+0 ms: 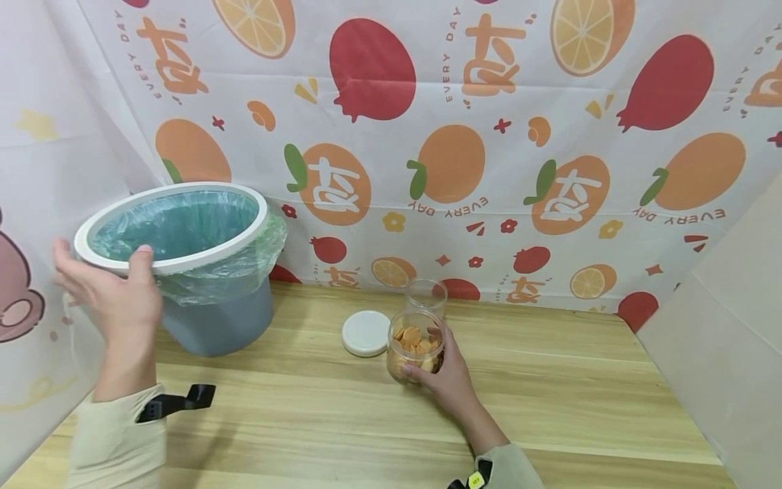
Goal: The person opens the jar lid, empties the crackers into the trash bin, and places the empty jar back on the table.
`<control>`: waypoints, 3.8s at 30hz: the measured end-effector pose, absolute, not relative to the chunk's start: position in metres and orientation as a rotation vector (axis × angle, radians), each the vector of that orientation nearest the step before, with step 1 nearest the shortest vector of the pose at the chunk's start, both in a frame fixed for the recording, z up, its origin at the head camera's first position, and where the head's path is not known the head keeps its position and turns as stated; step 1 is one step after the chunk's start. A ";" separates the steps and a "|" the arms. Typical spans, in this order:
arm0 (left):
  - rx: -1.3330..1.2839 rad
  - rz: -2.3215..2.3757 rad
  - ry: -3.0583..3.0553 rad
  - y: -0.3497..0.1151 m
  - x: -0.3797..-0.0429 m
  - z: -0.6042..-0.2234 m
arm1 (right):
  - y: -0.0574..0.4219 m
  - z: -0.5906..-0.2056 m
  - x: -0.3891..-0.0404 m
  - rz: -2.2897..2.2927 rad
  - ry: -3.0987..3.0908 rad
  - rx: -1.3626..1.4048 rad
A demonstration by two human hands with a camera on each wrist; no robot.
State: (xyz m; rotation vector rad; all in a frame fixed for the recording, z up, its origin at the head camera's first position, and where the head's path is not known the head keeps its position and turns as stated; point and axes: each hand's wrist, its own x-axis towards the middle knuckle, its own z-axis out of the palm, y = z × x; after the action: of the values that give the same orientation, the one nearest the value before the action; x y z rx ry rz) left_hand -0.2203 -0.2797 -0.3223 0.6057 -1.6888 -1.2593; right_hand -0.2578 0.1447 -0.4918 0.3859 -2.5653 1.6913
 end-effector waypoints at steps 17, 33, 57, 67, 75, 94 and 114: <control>0.550 -1.256 -1.644 -0.281 -0.229 -0.333 | 0.145 -0.496 -0.259 1.665 -2.535 0.429; 0.528 -1.227 -1.619 -0.282 -0.231 -0.335 | 0.145 -0.495 -0.259 1.656 -2.537 0.429; 0.504 -1.245 -1.591 -0.285 -0.234 -0.340 | 0.145 -0.500 -0.258 1.540 -2.496 0.338; 0.510 -1.239 -1.596 -0.287 -0.231 -0.342 | 0.145 -0.500 -0.255 1.633 -2.470 0.379; 0.485 -1.227 -1.595 -0.285 -0.233 -0.339 | 0.148 -0.495 -0.254 1.622 -2.412 0.385; 0.460 -1.249 -1.568 -0.278 -0.228 -0.337 | 0.127 -0.420 -0.256 1.581 -2.420 0.600; 0.440 -1.253 -1.517 -0.282 -0.237 -0.343 | 0.015 -0.243 -0.271 1.725 -2.328 0.785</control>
State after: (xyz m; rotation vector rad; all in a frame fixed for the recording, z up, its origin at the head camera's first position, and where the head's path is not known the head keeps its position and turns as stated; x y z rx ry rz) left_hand -0.2371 -0.2817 -0.3432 0.4401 -1.5168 -1.2533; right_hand -0.2713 0.0147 -0.2428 0.7853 -2.3281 1.7254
